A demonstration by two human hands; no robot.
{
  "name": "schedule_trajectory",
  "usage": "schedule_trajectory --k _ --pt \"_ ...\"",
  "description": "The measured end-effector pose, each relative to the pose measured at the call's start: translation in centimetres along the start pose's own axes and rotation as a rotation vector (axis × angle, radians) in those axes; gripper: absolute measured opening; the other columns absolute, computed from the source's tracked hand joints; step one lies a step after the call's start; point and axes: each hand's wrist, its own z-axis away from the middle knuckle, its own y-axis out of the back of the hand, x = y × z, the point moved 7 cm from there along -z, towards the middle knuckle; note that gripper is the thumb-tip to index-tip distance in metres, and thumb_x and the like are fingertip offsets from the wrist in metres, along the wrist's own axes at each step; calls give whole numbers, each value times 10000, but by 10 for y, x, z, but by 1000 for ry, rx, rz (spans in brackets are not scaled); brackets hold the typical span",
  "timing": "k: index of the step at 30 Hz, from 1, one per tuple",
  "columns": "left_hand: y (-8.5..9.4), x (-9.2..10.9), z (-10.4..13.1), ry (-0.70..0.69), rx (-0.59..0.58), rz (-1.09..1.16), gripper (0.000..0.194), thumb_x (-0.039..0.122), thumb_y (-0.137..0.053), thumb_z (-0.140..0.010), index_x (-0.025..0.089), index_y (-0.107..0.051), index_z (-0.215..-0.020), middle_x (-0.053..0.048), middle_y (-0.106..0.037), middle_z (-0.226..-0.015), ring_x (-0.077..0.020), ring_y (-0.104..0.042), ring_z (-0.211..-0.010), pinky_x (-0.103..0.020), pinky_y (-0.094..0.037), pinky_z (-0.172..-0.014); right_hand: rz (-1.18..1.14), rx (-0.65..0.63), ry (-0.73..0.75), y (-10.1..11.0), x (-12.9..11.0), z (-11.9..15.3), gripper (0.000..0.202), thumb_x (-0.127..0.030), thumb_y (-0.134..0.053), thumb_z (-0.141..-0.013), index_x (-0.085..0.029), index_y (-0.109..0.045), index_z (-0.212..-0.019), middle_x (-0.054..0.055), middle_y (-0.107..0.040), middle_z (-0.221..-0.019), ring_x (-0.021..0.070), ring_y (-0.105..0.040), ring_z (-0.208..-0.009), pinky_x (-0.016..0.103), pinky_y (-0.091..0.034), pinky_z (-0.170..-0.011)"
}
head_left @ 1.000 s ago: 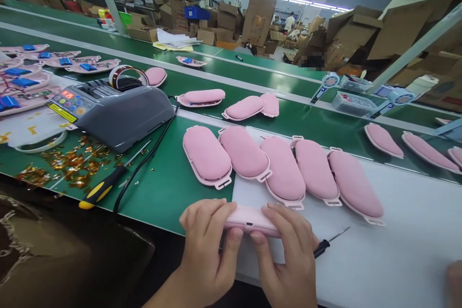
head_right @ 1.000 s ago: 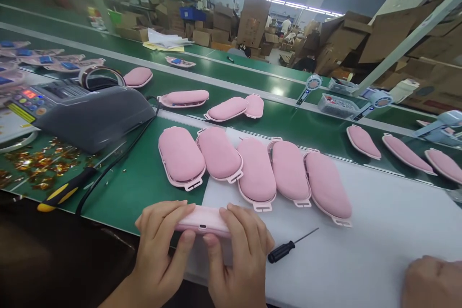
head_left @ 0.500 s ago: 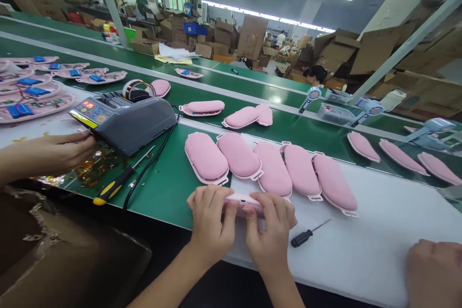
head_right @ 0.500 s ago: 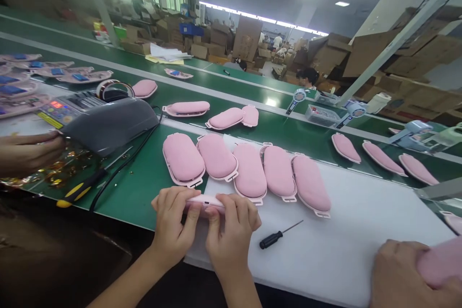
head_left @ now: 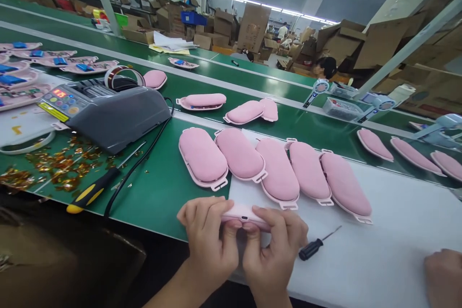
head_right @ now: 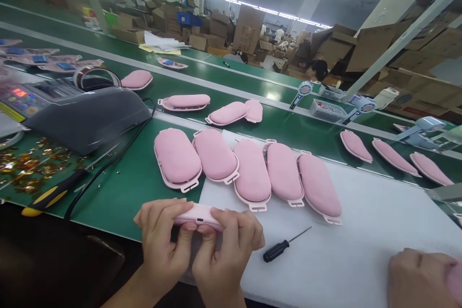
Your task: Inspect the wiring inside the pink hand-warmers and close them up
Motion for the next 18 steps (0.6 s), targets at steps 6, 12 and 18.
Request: schedule_trajectory --k 6,12,18 --pt "-6 -3 -3 -29 -61 -24 149 204 -488 -835 231 -560 -963 -33 -635 -846 -225 -533 -801 -385 -295 -730 7 -53 -14 -4 1 -5 124 -280 -479 -912 -200 -572 -935 43 -502 -859 231 -451 -839 401 -310 -776" --pt "0 -5 -2 -46 -73 -6 188 218 -492 -846 227 -546 -1027 -48 -625 -895 -230 -529 -858 -383 -308 -749 23 -97 51 -3 0 -2 177 -323 -475 -930 -188 -562 -1006 81 -510 -981 257 -436 -941 415 -308 -823" --pt "0 -6 1 -71 -110 2 251 203 -510 -834 210 -535 -1084 -66 -615 -952 -237 -522 -912 -390 -328 -791 15 -144 90 -2 2 0 201 -287 -476 -926 -169 -552 -1069 92 -501 -1022 253 -439 -965 407 -303 -858"
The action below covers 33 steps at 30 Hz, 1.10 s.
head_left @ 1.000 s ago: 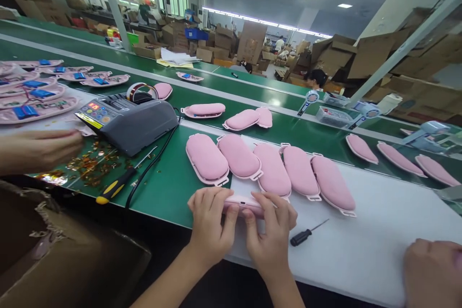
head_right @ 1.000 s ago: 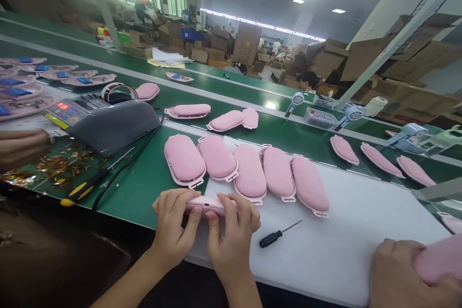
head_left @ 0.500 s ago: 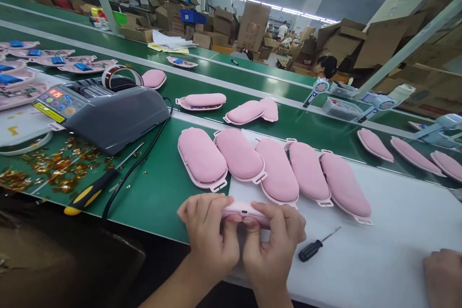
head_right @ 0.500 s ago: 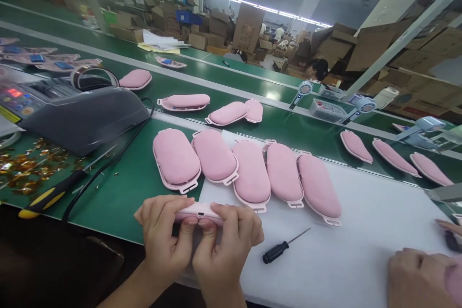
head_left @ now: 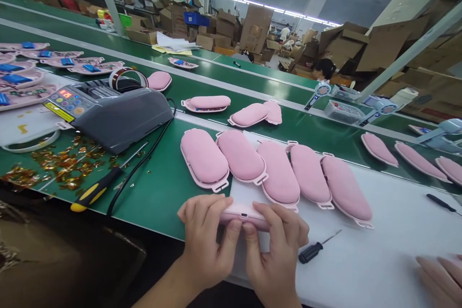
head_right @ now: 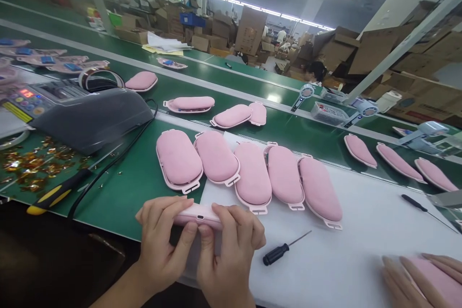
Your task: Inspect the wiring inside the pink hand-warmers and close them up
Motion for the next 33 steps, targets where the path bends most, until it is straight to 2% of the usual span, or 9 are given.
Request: schedule_trajectory --k 7,15,18,21,24,26,29,31,33 --pt "5 1 -2 -17 -47 27 267 167 -524 -824 185 -555 -1088 -79 -611 -992 -234 -534 -949 -379 -350 -823 -30 -134 46 3 8 4 312 -266 -519 -902 -160 -527 -1195 116 -522 -1122 254 -466 -1011 392 -337 -870" --pt "2 -3 2 -164 21 -89 175 145 -486 -839 188 -576 -983 -60 -639 -880 -218 -535 -844 -348 -354 -744 -18 192 -78 -4 4 14 160 -238 -436 -925 -214 -590 -961 61 -578 -884 228 -530 -813 394 -352 -773" --pt "5 -2 1 -166 8 -91 155 139 -507 -839 189 -585 -962 -54 -646 -854 -211 -541 -818 -342 -334 -725 -94 102 -181 -4 1 10 181 -164 -409 -909 -216 -575 -963 42 -575 -844 216 -541 -799 384 -356 -762" --pt "11 16 -33 -195 2 -12 153 120 -511 -847 208 -591 -943 -33 -659 -837 -188 -552 -790 -336 -319 -727 -110 -47 -144 14 5 -14 191 -182 -480 -892 -226 -586 -1044 46 -592 -900 218 -555 -845 369 -389 -763" --pt "7 54 -111 -404 66 147 199 115 -487 -852 225 -604 -969 -41 -683 -891 -193 -573 -849 -355 -334 -784 -87 -95 -65 41 33 -72 342 -238 -595 -839 -243 -583 -1181 83 -594 -1097 254 -536 -1018 394 -418 -861" --pt "-27 71 -180 -478 -100 151 196 227 -519 -846 238 -620 -1014 -61 -678 -1040 -227 -570 -1002 -379 -346 -890 -115 -102 -430 47 92 -121 250 -161 -622 -796 -237 -646 -1032 65 -601 -1065 250 -523 -1060 402 -415 -929" --pt "-101 33 -266 0 -434 -34 515 372 -508 -890 244 -390 -1376 -85 -440 -1437 -243 -376 -1320 -383 -289 -1069 -94 -128 -670 34 163 -191 232 -208 -614 -856 -173 -608 -1085 74 -588 -1135 234 -549 -1065 445 -445 -934" --pt "-139 5 -283 131 -535 -83 570 379 -555 -874 184 -387 -1383 -153 -447 -1416 -300 -400 -1308 -453 -337 -1052 -119 -176 -825 16 202 -217 289 -312 -591 -902 -157 -576 -1145 72 -595 -1154 205 -601 -996 416 -512 -853" --pt "-170 -31 -275 284 -643 -149 470 375 -582 -871 179 -487 -1288 -127 -516 -1329 -293 -520 -1180 -532 -432 -964 -165 -201 -946 -1 230 -228 327 -344 -576 -914 -157 -558 -1183 77 -594 -1170 197 -617 -976 399 -535 -820"
